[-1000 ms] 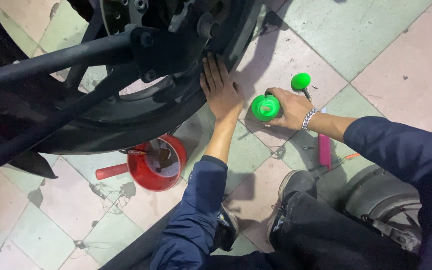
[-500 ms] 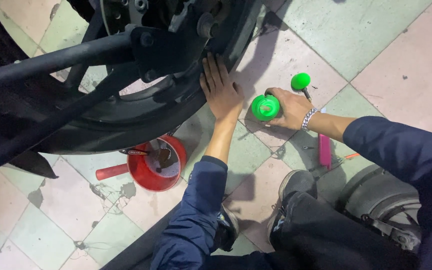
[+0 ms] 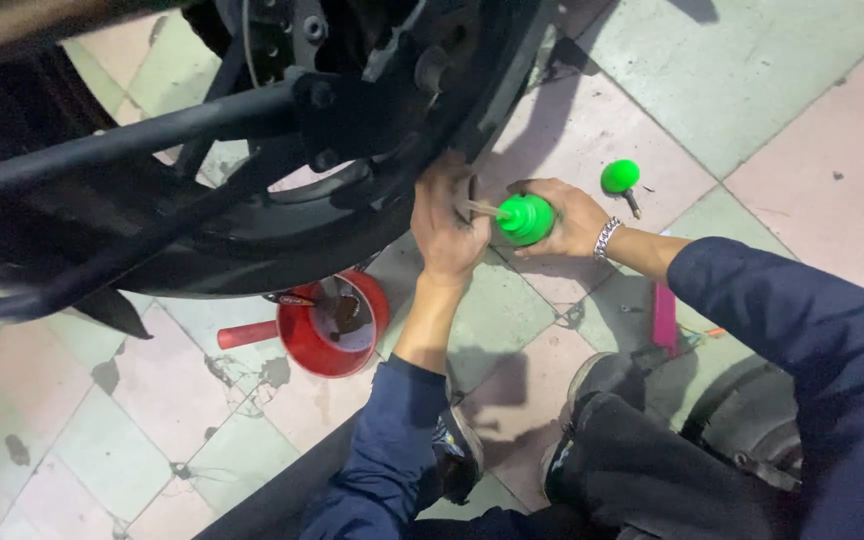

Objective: Applying maintenance fluid from a squeeze bottle to the rear wheel and brake components of a motorcycle.

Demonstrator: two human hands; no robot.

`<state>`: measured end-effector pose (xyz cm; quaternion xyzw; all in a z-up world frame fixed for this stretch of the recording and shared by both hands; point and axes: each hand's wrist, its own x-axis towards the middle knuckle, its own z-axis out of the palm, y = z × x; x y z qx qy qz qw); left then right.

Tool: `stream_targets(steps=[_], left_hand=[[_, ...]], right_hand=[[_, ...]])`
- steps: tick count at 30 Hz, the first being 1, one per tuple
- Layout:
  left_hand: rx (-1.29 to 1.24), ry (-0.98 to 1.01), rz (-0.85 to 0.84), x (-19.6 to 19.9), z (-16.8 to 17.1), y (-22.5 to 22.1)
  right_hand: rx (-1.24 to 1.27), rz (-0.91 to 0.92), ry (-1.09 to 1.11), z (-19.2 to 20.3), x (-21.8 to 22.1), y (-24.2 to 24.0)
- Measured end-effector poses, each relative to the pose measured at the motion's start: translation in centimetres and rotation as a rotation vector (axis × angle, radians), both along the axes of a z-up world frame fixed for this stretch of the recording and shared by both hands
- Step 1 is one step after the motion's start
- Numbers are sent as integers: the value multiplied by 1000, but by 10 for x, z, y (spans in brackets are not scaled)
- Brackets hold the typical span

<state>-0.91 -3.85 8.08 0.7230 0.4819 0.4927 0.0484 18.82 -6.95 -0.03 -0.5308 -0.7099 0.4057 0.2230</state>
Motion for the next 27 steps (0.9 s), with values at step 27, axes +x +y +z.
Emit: stream_targets(steps=[27], left_hand=[[138, 598, 244, -36, -84, 75]], right_hand=[[-323, -170, -131, 17, -25, 3]])
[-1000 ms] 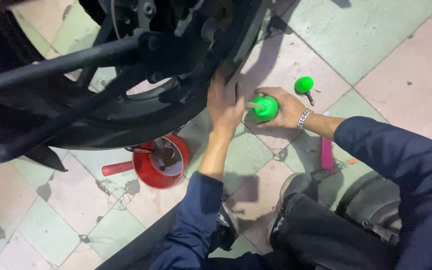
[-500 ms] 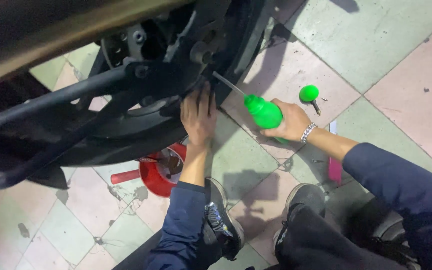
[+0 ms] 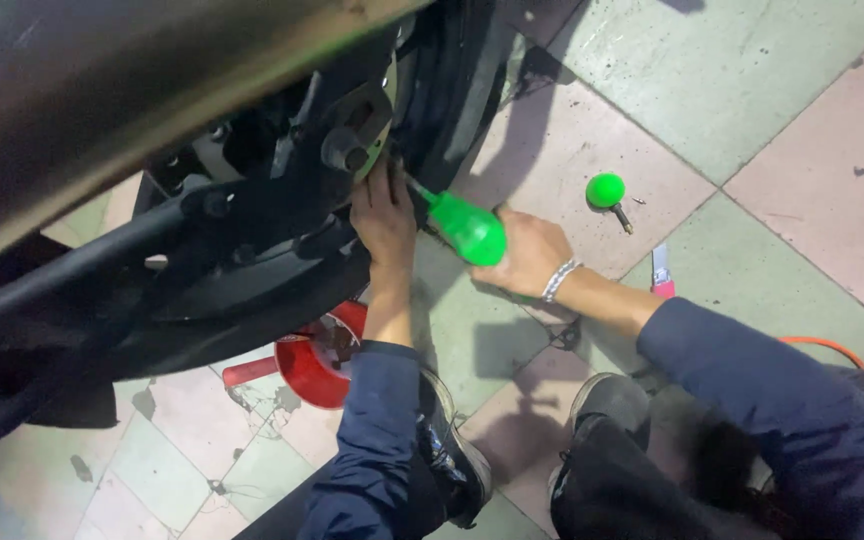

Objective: Applying maintenance fluid from a squeeze bottle to the rear wheel and brake components of a motorcycle.

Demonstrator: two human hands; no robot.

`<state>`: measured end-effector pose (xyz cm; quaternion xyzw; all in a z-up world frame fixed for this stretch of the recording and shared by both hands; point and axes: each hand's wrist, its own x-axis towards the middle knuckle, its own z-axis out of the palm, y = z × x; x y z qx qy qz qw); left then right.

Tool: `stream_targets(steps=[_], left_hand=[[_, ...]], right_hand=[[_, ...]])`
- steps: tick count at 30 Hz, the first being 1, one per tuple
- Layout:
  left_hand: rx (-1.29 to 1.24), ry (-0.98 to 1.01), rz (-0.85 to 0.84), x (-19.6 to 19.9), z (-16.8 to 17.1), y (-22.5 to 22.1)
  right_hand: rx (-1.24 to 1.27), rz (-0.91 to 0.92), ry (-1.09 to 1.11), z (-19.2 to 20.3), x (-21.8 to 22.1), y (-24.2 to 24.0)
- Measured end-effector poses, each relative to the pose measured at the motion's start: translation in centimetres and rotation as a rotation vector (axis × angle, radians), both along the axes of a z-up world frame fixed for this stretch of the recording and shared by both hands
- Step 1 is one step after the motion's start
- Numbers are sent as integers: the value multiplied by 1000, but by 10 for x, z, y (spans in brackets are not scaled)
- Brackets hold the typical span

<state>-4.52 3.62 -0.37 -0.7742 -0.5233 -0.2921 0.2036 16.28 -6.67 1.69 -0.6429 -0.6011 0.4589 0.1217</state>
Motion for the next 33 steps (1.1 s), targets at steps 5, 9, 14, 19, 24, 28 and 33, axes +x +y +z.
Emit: stream_targets(steps=[5, 9, 14, 19, 24, 28, 33], left_hand=[[-11, -264, 152, 10, -9, 15], [-216, -420, 116, 29, 29, 9], [-231, -267, 103, 31, 41, 14], [-472, -420, 15, 12, 29, 11], [-389, -278, 19, 5, 17, 16], [-450, -322, 79, 9, 20, 21], [-408, -173, 97, 1, 4, 20]], right_hand=[[1, 7, -43, 0, -24, 9], [37, -16, -17, -6, -26, 12], [130, -38, -16, -13, -23, 21], [259, -82, -8, -22, -24, 26], [278, -89, -22, -24, -26, 34], [243, -80, -35, -23, -25, 36], [299, -154, -22, -34, -28, 40]])
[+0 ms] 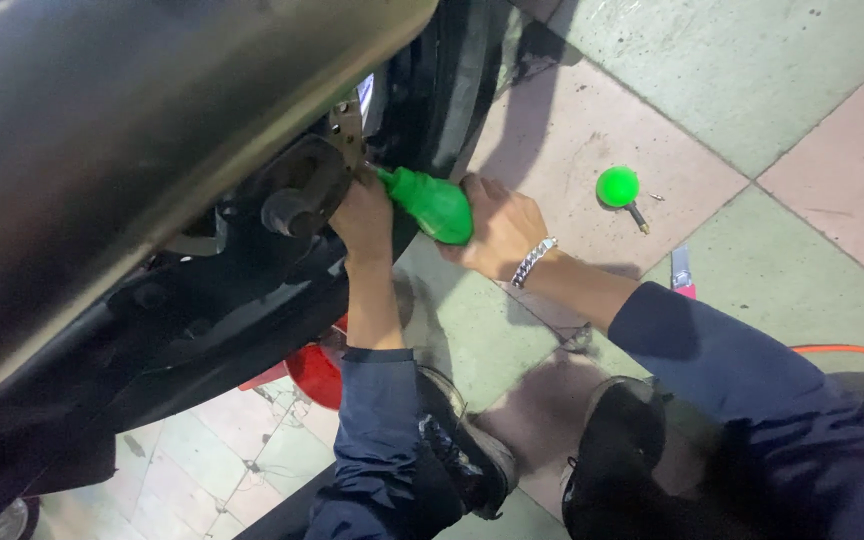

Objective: Applying maintenance fluid from a squeeze bottle to the rear wheel and brake components of a motorcycle.

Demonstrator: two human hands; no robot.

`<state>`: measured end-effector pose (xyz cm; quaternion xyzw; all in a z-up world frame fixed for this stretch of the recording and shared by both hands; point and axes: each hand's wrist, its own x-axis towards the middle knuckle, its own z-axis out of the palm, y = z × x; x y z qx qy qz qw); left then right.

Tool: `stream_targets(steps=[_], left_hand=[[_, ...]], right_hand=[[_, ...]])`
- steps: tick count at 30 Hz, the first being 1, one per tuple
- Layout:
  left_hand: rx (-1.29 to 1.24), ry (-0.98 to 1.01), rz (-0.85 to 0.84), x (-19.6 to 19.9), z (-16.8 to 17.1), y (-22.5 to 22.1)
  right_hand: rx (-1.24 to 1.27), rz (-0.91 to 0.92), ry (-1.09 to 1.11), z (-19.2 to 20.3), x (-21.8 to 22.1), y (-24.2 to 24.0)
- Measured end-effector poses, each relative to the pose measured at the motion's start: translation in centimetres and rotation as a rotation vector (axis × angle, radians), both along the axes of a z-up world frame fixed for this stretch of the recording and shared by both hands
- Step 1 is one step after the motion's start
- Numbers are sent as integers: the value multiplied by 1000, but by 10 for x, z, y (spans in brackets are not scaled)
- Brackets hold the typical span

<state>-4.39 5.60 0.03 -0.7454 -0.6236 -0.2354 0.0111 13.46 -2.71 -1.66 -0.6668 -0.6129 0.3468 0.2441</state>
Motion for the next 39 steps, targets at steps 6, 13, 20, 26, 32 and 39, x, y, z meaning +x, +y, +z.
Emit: stream_targets(steps=[6, 13, 20, 26, 32, 39], left_hand=[[54, 188, 1, -20, -20, -1], [256, 766, -88, -6, 9, 3], [292, 382, -67, 1, 1, 5], [307, 602, -21, -4, -9, 9], [365, 712, -69, 3, 24, 19], [241, 324, -45, -8, -11, 8]], right_hand=[[15, 17, 1, -5, -3, -2], [-39, 72, 24, -16, 0, -7], [-3, 84, 14, -16, 3, -10], [-42, 65, -6, -13, 3, -6], [-9, 40, 16, -11, 1, -4], [-7, 55, -18, -16, -2, -5]])
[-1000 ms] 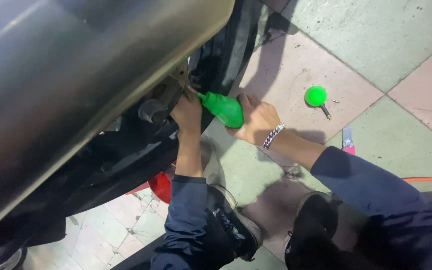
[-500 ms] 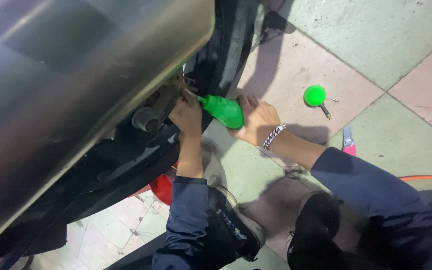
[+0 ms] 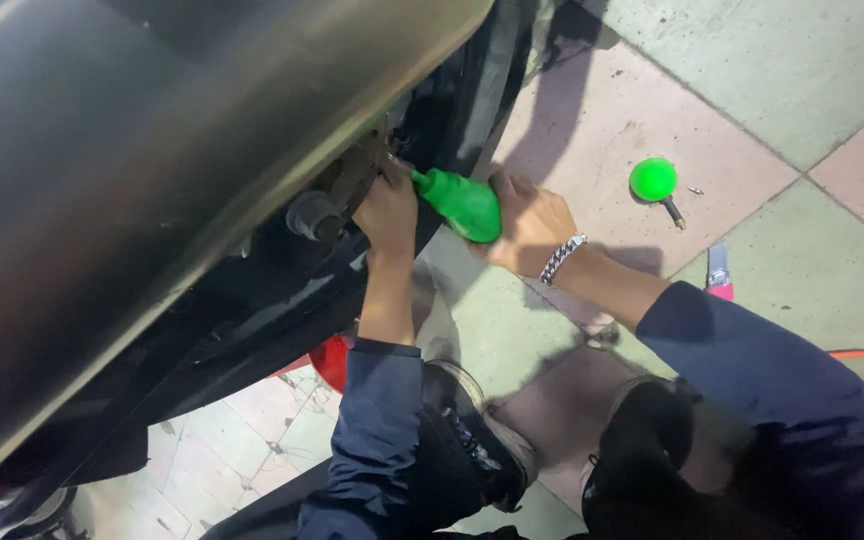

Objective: Applying maintenance fluid from a squeeze bottle to the rear wheel and brake components of a motorcycle.

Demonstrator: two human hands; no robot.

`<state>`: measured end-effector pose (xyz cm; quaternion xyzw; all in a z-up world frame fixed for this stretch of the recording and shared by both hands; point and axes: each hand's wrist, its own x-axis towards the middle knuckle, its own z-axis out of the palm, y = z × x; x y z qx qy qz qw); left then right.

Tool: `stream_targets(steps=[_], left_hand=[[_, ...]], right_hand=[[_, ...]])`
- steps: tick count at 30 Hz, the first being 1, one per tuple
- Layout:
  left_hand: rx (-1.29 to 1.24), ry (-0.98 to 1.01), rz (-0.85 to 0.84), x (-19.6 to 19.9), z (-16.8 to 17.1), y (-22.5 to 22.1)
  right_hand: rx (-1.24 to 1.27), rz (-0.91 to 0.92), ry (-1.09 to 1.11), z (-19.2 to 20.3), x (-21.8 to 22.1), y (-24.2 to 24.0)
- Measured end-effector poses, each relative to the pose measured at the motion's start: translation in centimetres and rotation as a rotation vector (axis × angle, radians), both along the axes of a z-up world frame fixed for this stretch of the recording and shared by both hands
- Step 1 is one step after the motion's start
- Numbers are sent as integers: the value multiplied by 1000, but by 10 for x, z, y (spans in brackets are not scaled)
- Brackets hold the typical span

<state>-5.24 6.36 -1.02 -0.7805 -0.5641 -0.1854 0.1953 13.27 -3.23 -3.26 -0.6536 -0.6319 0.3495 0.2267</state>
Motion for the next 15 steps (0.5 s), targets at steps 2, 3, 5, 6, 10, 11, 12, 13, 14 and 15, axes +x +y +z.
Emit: stream_targets(steps=[2, 3, 5, 6, 10, 11, 12, 13, 14, 15], left_hand=[[-67, -103, 5, 6, 8, -5], [-137, -204, 11, 9, 13, -7], [-79, -146, -22, 12, 16, -6], [-22, -88, -54, 13, 17, -5], [191, 523, -14, 20, 31, -6], [217, 457, -74, 18, 28, -3], [243, 391, -136, 15, 24, 0], [244, 392, -135, 17, 25, 1], [271, 445, -125, 19, 25, 3], [299, 500, -116, 21, 26, 6]], right_hand=[[0, -10, 5, -9, -1, -5], [-2, -19, 12, -14, -2, -7], [8, -19, 11, -14, -4, -7], [18, -18, 9, -14, -5, -6], [13, 4, 46, -13, 0, -9], [-11, 13, 57, -14, -1, -10], [-35, 22, 69, -16, -1, -10], [-34, 23, 70, -15, -1, -10], [-36, 31, 83, -15, 0, -11], [-38, 38, 98, -14, 0, -10]])
